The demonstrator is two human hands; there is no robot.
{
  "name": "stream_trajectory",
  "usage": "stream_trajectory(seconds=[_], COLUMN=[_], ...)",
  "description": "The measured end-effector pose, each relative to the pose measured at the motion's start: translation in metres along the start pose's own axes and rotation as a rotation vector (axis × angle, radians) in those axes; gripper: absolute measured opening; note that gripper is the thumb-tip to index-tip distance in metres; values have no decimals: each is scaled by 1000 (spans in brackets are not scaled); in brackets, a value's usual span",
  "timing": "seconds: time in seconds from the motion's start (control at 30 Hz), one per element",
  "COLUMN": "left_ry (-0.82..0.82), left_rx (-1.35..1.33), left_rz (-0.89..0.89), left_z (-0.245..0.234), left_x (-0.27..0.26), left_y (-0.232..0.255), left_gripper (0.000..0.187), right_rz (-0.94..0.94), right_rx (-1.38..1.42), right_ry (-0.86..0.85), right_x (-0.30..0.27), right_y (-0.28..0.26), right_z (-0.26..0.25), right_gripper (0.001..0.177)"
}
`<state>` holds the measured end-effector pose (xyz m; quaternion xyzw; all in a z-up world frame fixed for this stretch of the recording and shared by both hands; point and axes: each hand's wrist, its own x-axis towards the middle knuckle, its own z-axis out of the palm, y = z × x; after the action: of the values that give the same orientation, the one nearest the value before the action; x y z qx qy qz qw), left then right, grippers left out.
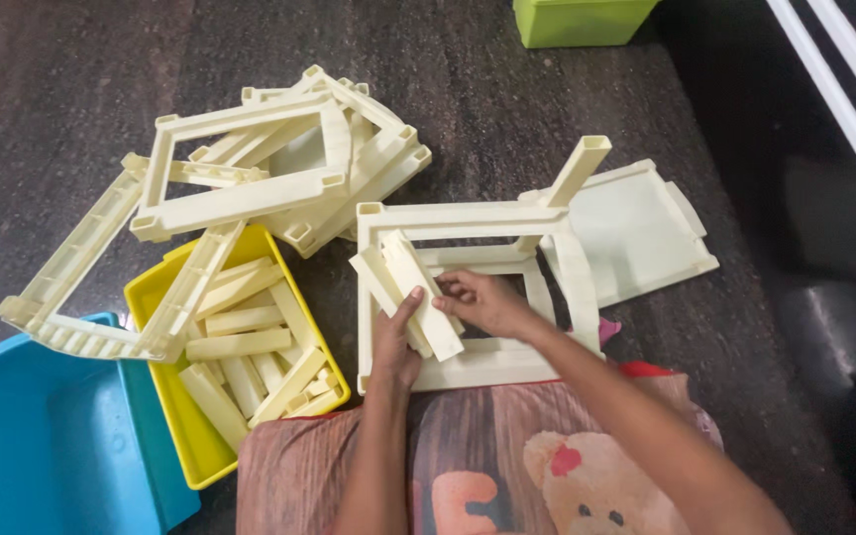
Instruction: The person wipes cream-colored plastic frames and flat panels with a pink cloth, then assembles them into a rectangular frame structure by inserting short plastic legs and connecting bars. The assembled frame is placed on the floor next to other parts.
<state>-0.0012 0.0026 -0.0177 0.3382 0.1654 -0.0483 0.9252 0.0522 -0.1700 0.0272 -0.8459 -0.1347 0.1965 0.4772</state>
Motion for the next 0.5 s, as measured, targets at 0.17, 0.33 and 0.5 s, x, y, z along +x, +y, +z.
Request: stream_trajectory(seconds=[0.17,0.33,0.5], left_ry=[150,226,363], left_rx=[112,168,-31], left_rz=[94,266,373], left_z=[7,8,-8], left_x=[-4,-8,3], left_y=[10,19,32], left_gripper=[56,44,43], right_rz=[114,64,-48], right_rx=[387,599,-104], right_ry=[-81,-41,313], right_x=[11,26,68], right_y=[9,10,-26], right_z=[20,32,11], right_gripper=[46,43,43])
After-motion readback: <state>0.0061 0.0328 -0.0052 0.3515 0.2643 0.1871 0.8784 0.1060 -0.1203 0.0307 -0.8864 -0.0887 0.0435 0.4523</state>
